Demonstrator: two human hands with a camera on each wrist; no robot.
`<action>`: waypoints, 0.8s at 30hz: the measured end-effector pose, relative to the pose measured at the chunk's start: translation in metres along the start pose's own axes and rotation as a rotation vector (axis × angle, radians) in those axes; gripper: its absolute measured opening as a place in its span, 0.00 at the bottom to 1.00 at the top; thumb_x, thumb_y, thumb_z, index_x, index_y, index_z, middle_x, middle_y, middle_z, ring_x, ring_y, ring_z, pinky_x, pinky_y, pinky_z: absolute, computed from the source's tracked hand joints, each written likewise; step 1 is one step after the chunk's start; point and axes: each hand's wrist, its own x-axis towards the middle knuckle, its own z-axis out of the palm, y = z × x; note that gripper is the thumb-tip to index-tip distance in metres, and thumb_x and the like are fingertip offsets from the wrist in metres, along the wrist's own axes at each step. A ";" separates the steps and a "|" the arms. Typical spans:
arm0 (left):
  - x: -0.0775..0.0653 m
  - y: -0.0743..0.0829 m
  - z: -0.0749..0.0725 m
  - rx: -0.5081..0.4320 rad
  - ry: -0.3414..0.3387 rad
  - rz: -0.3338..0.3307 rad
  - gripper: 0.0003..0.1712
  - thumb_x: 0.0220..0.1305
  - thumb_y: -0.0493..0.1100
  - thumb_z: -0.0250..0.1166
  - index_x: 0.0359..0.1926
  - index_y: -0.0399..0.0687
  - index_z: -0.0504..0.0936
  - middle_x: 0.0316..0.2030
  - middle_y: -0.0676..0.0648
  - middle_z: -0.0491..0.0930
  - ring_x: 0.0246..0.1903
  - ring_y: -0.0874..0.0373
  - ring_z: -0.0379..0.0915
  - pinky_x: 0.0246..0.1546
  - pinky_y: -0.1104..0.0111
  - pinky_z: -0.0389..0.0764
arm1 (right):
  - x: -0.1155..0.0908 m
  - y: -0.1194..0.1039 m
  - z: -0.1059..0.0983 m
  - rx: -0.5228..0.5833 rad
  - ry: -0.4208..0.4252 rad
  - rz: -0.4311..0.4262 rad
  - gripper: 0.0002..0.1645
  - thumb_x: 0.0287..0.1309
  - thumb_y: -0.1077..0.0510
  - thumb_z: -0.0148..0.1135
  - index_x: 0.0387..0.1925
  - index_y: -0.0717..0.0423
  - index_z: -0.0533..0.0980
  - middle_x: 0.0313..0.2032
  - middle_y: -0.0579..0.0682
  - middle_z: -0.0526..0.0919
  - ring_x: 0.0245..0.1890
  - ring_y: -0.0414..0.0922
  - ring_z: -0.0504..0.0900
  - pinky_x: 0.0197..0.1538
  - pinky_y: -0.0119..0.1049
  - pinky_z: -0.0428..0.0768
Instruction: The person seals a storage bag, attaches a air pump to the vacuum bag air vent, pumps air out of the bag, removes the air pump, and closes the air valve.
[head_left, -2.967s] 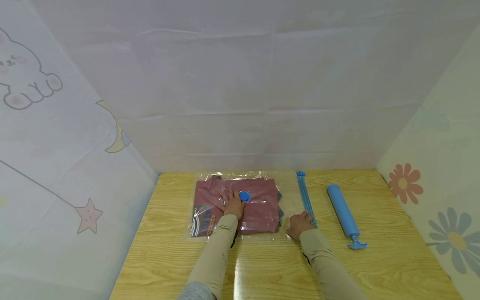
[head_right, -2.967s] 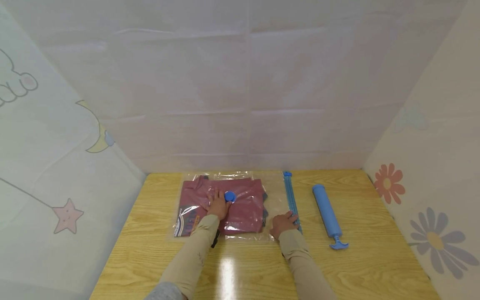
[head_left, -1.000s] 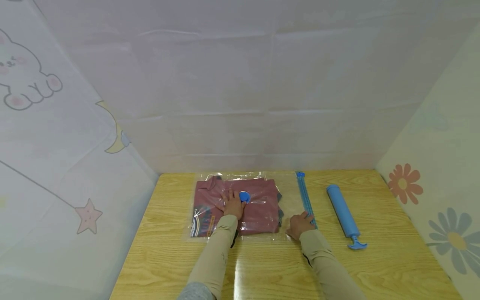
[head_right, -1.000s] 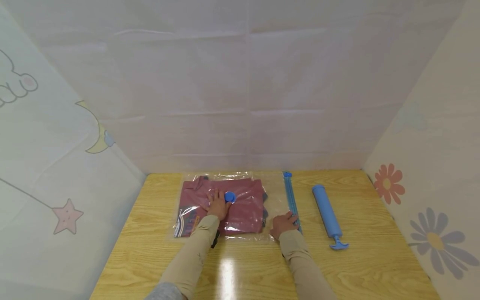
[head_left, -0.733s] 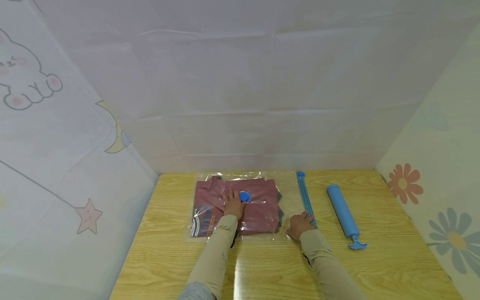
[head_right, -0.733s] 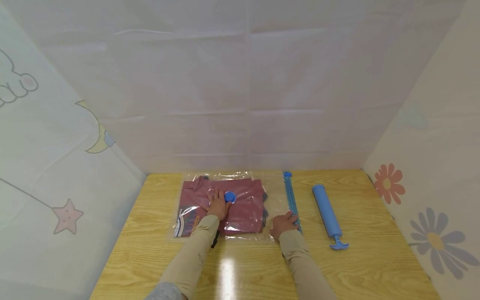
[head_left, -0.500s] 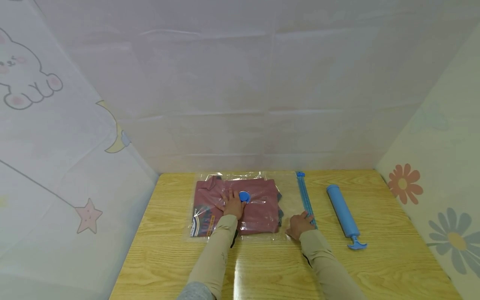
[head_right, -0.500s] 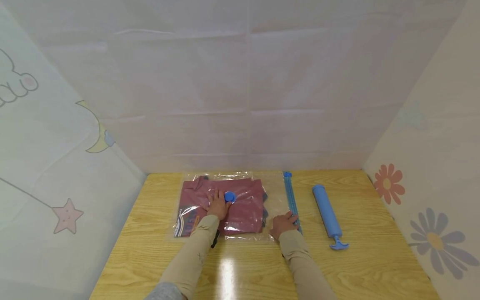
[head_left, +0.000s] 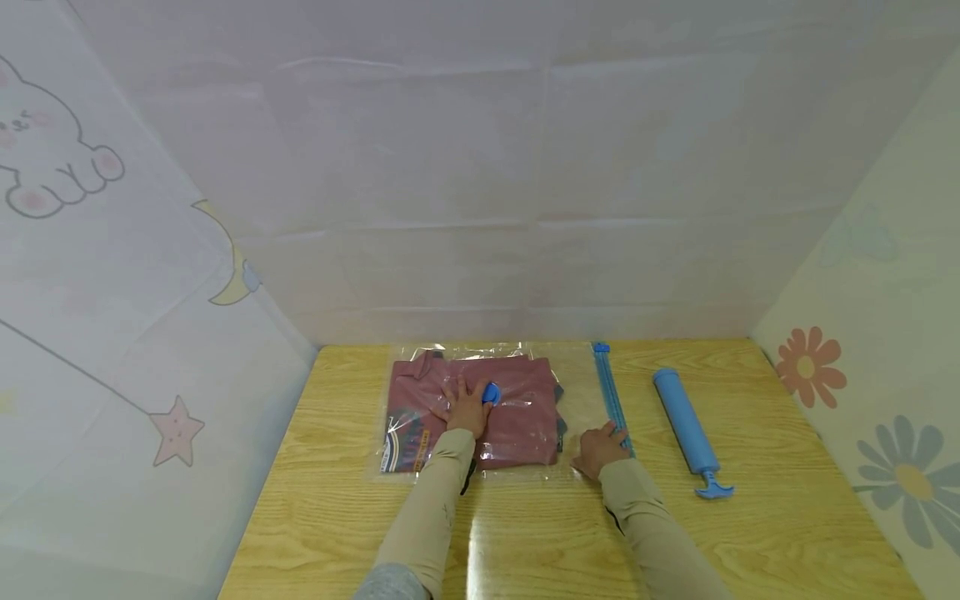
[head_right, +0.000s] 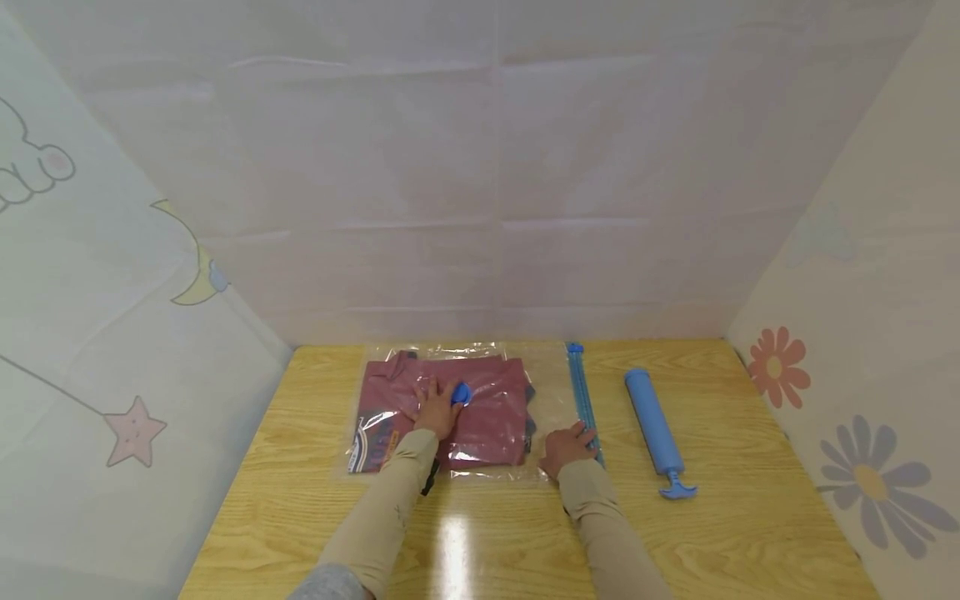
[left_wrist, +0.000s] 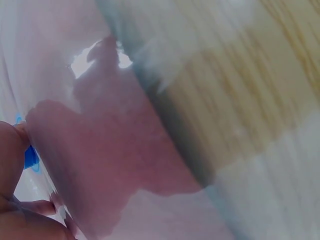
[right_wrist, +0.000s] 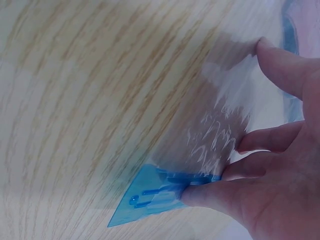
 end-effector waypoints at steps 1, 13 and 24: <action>0.000 0.000 0.000 -0.001 0.001 0.002 0.29 0.59 0.54 0.57 0.61 0.75 0.59 0.68 0.38 0.46 0.64 0.27 0.30 0.44 0.24 0.38 | 0.000 0.000 0.000 0.000 0.000 0.000 0.31 0.48 0.48 0.64 0.46 0.70 0.73 0.57 0.85 0.48 0.55 0.82 0.45 0.48 0.69 0.64; -0.003 0.003 -0.004 0.016 0.002 -0.016 0.29 0.58 0.55 0.57 0.61 0.69 0.61 0.68 0.39 0.48 0.64 0.28 0.34 0.46 0.25 0.40 | -0.002 0.000 -0.001 -0.007 0.000 -0.016 0.26 0.49 0.49 0.64 0.40 0.68 0.75 0.56 0.86 0.48 0.55 0.83 0.45 0.48 0.70 0.63; -0.004 0.005 -0.007 0.037 0.008 -0.029 0.31 0.59 0.56 0.57 0.62 0.60 0.61 0.68 0.41 0.49 0.65 0.31 0.36 0.47 0.26 0.42 | 0.002 0.001 0.002 -0.002 0.001 -0.007 0.31 0.49 0.48 0.64 0.45 0.70 0.73 0.57 0.85 0.47 0.55 0.82 0.44 0.47 0.70 0.64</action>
